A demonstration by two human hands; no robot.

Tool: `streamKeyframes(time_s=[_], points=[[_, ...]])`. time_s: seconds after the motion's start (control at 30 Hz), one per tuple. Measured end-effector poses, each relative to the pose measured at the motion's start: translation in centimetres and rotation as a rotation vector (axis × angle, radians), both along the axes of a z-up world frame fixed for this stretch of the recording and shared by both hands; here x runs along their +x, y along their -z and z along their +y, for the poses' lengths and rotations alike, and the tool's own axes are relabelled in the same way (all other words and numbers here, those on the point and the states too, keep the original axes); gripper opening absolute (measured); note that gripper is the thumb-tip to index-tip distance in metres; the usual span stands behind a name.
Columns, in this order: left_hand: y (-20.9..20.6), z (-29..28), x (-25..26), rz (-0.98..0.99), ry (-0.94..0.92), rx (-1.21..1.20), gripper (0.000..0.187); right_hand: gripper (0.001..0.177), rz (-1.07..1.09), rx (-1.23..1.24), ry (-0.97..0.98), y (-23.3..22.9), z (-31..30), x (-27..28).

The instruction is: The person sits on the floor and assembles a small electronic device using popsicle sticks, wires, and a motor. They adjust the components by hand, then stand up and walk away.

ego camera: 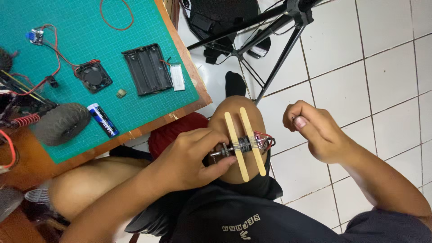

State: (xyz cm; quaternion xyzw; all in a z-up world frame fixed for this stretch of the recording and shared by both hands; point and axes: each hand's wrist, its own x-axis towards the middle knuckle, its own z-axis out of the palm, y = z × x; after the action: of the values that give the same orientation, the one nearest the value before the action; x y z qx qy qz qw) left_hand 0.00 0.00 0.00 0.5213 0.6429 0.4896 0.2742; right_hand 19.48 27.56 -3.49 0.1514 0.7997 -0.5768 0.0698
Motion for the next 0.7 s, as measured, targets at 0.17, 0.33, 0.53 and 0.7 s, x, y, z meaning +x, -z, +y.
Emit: streamKeyframes(time_s=[0.17, 0.33, 0.53, 0.7], points=[[0.0, -0.2, 0.3, 0.01, -0.019, 0.0, 0.031, 0.039, 0.43, 0.195, -0.218, -0.7, -2.3, -1.5], [-0.1, -0.3, 0.5, -0.012, -0.014, -0.011, 0.034, 0.053, 0.514, 0.243, -0.162, -0.3, -4.8, -2.6], [-0.8, -0.5, 0.3, 0.103, -0.017, 0.034, 0.036, 0.048, 0.56, 0.172, -0.075, 1.2, -5.4, -2.5], [-0.9, -0.5, 0.2, 0.163, -0.019, 0.051, 0.031, 0.049, 0.585, 0.173, -0.052, 2.2, -5.6, -2.5]])
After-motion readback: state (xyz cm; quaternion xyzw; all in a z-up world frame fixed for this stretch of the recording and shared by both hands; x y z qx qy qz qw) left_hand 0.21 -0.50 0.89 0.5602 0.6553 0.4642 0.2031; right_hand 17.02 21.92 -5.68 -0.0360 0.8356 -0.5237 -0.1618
